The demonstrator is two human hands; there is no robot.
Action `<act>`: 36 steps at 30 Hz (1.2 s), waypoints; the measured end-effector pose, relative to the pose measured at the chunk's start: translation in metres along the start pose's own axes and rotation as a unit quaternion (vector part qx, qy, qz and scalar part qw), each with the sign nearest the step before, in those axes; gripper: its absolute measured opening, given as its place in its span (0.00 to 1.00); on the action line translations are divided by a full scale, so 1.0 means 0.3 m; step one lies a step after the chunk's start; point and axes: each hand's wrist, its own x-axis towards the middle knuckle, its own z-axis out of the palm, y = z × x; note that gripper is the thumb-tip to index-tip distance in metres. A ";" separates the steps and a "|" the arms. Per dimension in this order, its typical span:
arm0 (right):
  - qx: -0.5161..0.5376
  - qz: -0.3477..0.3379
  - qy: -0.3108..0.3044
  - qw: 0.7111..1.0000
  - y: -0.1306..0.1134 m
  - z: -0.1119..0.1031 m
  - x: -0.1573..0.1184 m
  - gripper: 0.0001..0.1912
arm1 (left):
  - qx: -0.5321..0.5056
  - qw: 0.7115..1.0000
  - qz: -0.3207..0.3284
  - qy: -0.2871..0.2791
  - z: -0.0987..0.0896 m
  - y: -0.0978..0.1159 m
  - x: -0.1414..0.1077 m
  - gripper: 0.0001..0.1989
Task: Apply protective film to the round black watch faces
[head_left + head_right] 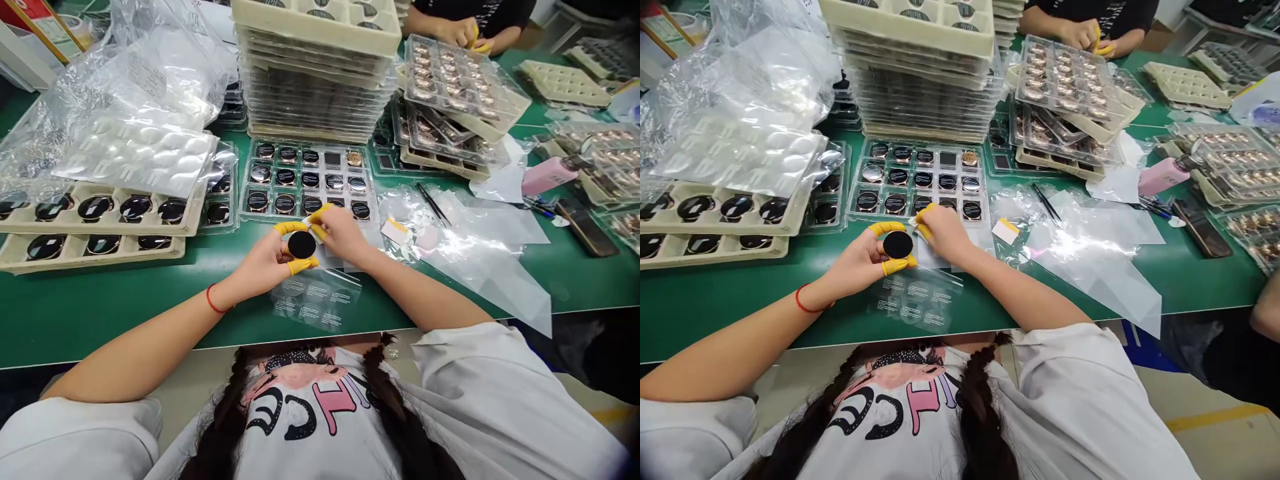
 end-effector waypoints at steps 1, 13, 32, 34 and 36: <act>0.036 -0.008 0.029 0.999 -0.002 -0.022 -0.016 0.03 | -0.004 1.000 0.000 0.008 -0.003 -0.003 0.002 0.27; 0.009 -0.196 0.197 0.961 -0.089 0.050 -0.061 0.07 | 0.042 0.996 0.048 0.066 -0.008 -0.048 0.022 0.28; -0.079 -0.066 0.175 0.979 -0.015 0.085 -0.048 0.10 | 0.018 0.998 0.018 0.061 0.005 -0.053 0.018 0.29; -0.066 -0.031 0.136 0.988 0.002 0.056 -0.048 0.11 | 0.015 0.997 0.019 0.070 0.006 -0.031 0.013 0.29; -0.025 -0.014 0.127 0.992 0.015 0.003 -0.052 0.13 | 0.018 0.994 0.020 0.106 -0.002 -0.002 0.013 0.30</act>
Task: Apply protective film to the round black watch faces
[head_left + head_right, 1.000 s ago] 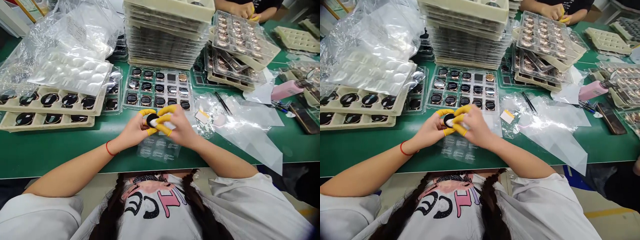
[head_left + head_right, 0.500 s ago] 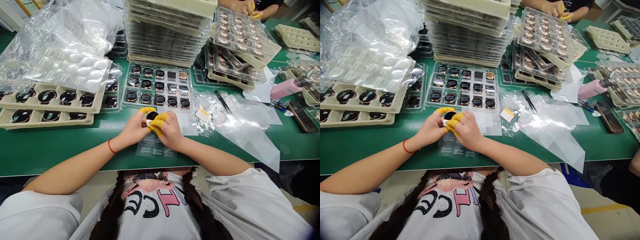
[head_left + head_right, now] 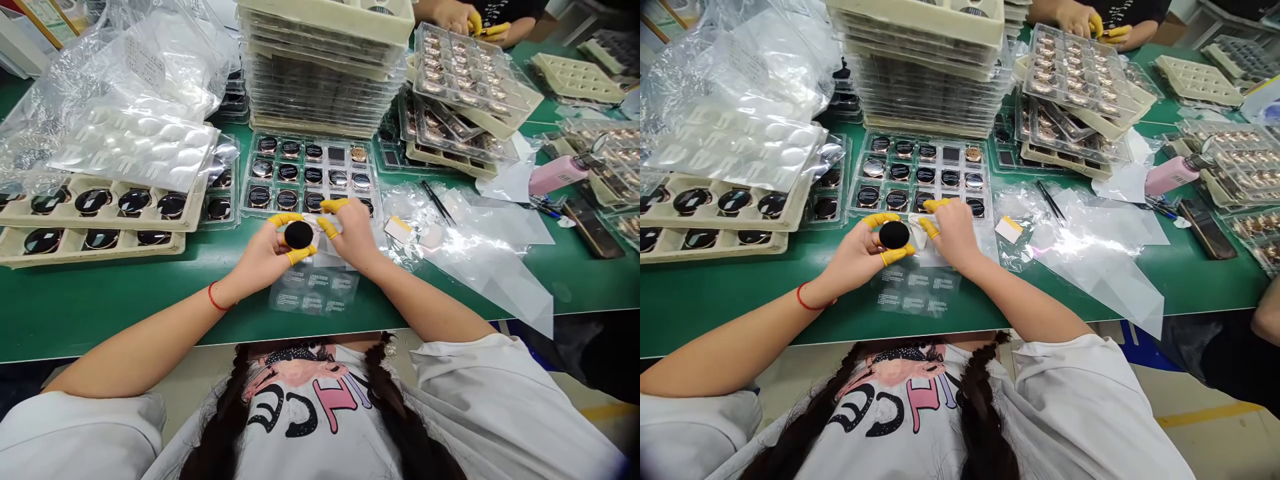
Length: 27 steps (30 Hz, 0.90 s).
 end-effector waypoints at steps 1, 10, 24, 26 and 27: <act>0.032 0.005 0.001 0.999 0.006 -0.033 0.004 0.15 | -0.004 1.000 0.002 0.024 -0.008 0.014 0.004 0.30; 0.367 0.132 -0.127 0.912 0.020 -0.169 0.004 0.25 | -0.086 0.992 0.071 0.064 -0.093 0.051 0.052 0.28; 0.399 0.206 -0.120 0.886 0.039 -0.199 0.029 0.18 | 0.055 0.983 0.175 0.008 -0.087 0.022 0.041 0.29; 0.365 0.193 -0.120 0.903 0.056 -0.200 0.031 0.12 | 0.053 0.984 0.172 -0.001 -0.085 0.024 0.041 0.29; 0.351 0.187 -0.127 0.909 0.059 -0.202 0.031 0.10 | 0.052 0.985 0.167 -0.005 -0.083 0.026 0.040 0.28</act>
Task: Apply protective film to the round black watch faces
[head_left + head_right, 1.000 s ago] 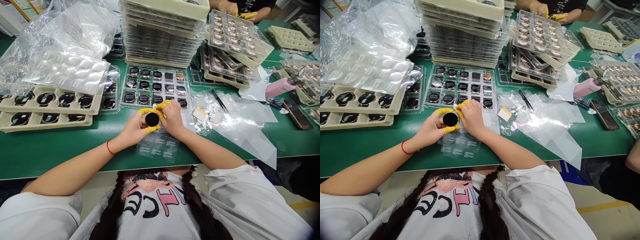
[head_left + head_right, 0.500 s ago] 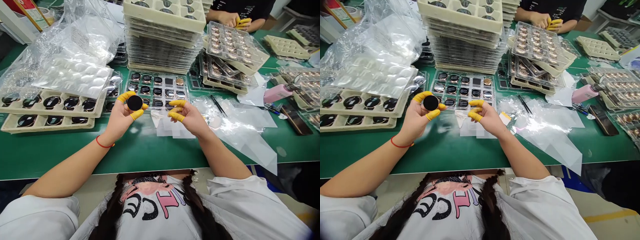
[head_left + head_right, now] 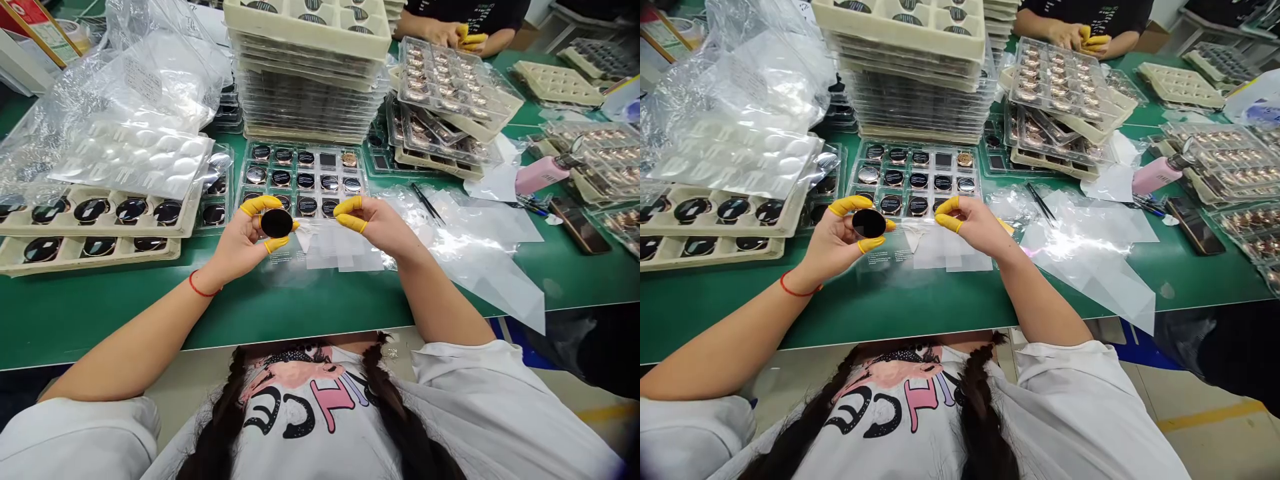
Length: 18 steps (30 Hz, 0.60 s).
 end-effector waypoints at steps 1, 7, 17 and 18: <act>-0.013 -0.003 -0.003 1.000 -0.002 -0.003 -0.001 0.09 | -0.001 1.000 -0.009 -0.003 0.002 0.001 0.000 0.28; 0.045 -0.056 0.075 0.995 -0.059 0.036 -0.017 0.08 | 0.010 0.996 -0.086 0.002 0.028 -0.033 -0.002 0.31; 0.136 0.020 0.033 0.990 -0.064 0.237 -0.008 0.14 | -0.045 0.993 -0.074 -0.075 0.077 -0.062 -0.035 0.27; 0.141 0.022 0.031 0.989 -0.062 0.238 -0.009 0.14 | -0.043 0.994 -0.073 -0.073 0.076 -0.060 -0.037 0.27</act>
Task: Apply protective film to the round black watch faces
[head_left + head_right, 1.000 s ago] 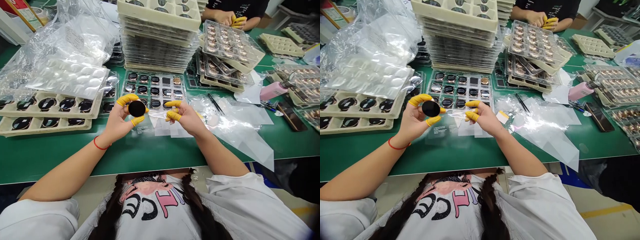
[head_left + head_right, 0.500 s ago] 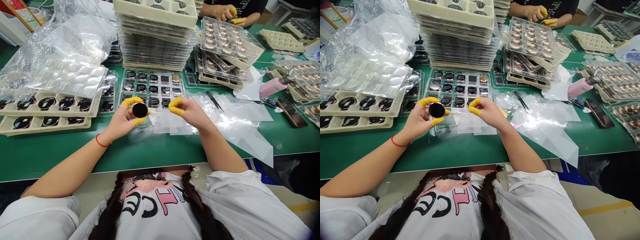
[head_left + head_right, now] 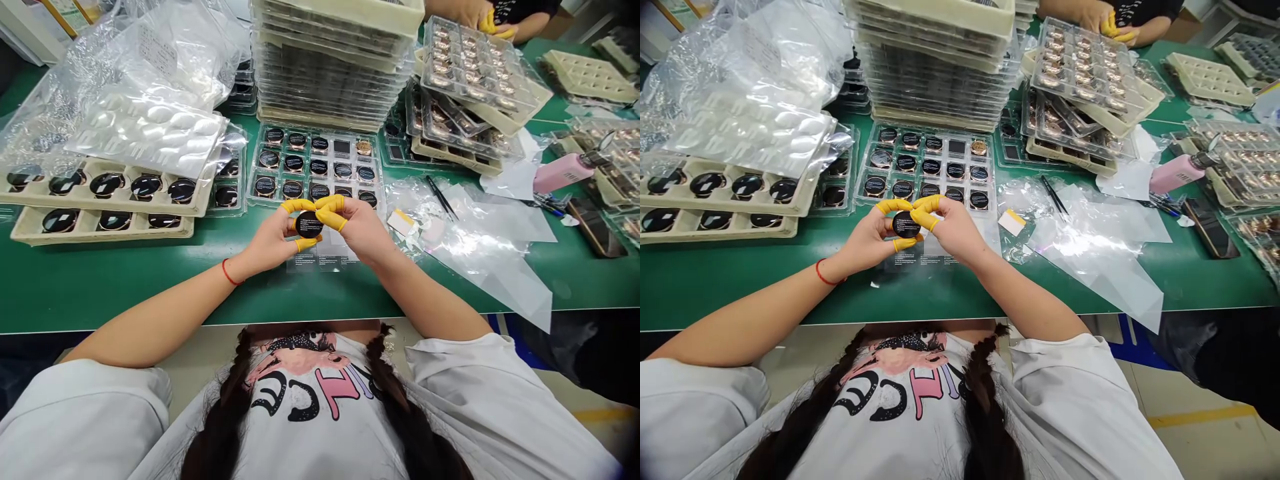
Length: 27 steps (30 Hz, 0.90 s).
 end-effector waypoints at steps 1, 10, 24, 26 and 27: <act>0.003 0.003 -0.002 1.000 0.000 -0.001 -0.001 0.14 | 0.001 1.000 0.000 -0.001 -0.001 0.002 -0.001 0.27; -0.028 -0.006 -0.012 1.000 -0.006 -0.007 -0.005 0.13 | -0.009 1.000 -0.001 -0.011 0.002 -0.002 -0.004 0.26; -0.068 -0.035 -0.007 0.997 -0.001 -0.010 -0.008 0.10 | -0.006 1.000 -0.007 -0.018 0.000 -0.010 -0.002 0.27; -0.073 -0.038 -0.005 0.997 -0.001 -0.009 -0.008 0.09 | -0.008 1.000 -0.006 -0.017 0.001 -0.009 -0.002 0.27; -0.075 -0.039 -0.004 0.996 -0.002 -0.008 -0.008 0.09 | -0.008 1.000 -0.006 -0.017 0.001 -0.008 -0.002 0.27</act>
